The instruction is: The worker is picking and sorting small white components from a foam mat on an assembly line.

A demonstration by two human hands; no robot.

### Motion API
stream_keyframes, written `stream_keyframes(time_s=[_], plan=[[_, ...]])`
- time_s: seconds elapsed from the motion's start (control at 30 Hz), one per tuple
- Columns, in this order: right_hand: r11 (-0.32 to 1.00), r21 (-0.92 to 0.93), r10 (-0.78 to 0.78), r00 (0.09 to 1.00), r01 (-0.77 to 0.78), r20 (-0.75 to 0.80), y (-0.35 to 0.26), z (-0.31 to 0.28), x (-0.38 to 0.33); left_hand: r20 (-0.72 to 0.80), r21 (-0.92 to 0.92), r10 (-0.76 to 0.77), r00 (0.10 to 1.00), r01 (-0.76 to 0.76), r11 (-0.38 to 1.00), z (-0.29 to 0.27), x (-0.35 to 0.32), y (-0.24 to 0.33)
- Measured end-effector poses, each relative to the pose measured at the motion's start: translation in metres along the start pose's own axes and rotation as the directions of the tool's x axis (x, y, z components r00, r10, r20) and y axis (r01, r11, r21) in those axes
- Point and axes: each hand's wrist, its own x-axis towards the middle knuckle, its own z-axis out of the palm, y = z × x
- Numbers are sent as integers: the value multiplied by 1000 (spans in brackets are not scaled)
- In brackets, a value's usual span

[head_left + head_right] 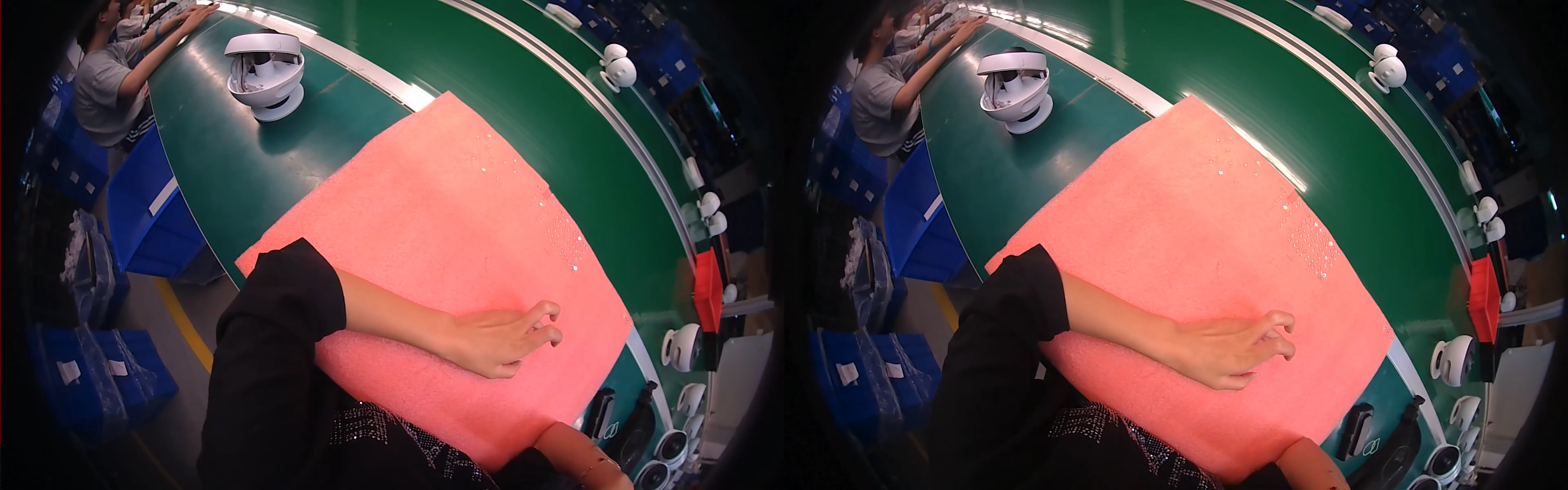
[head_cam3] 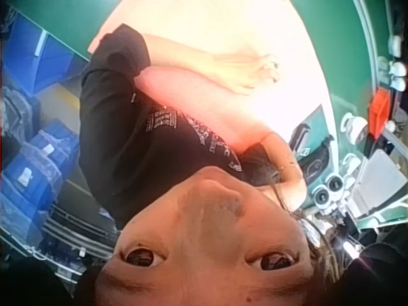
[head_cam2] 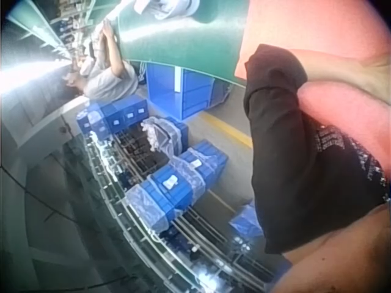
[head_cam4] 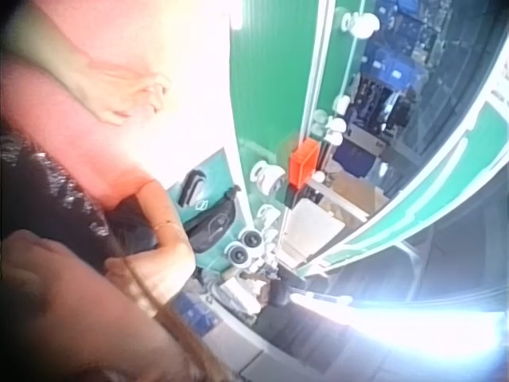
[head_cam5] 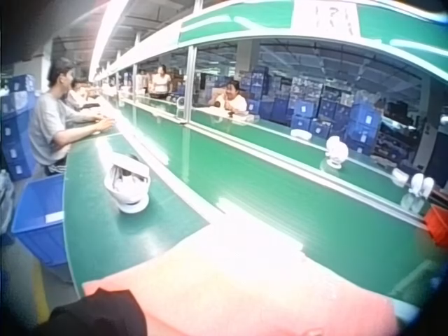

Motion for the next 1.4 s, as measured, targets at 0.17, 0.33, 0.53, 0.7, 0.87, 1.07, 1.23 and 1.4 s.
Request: stream_keyframes(time_s=[0.17,0.33,0.53,0.7,0.87,1.07,1.23,1.4], plan=[[1000,3,-30,999,30,36,-1,0,1,-5,9,1,1000,-1,1000,0,0,-1],[998,7,-59,996,58,69,0,0,2,36,5,-30,999,30,1000,-2,2,-2],[995,13,-95,990,94,108,0,0,5,66,8,-57,996,57,998,-3,2,-2],[992,20,-128,981,127,148,1,-1,8,44,4,-57,997,57,998,-3,2,-5],[986,25,-165,967,163,193,1,-3,13,4,4,7,1000,-7,1000,-3,3,-8],[979,38,-205,949,202,239,2,-5,16,8,5,2,1000,-2,1000,0,3,-10],[972,46,-235,932,232,276,1,-4,18,5,19,-9,1000,8,1000,-1,2,-9],[964,57,-266,911,261,315,2,-6,21,-16,25,12,1000,-12,1000,-2,3,-11]])
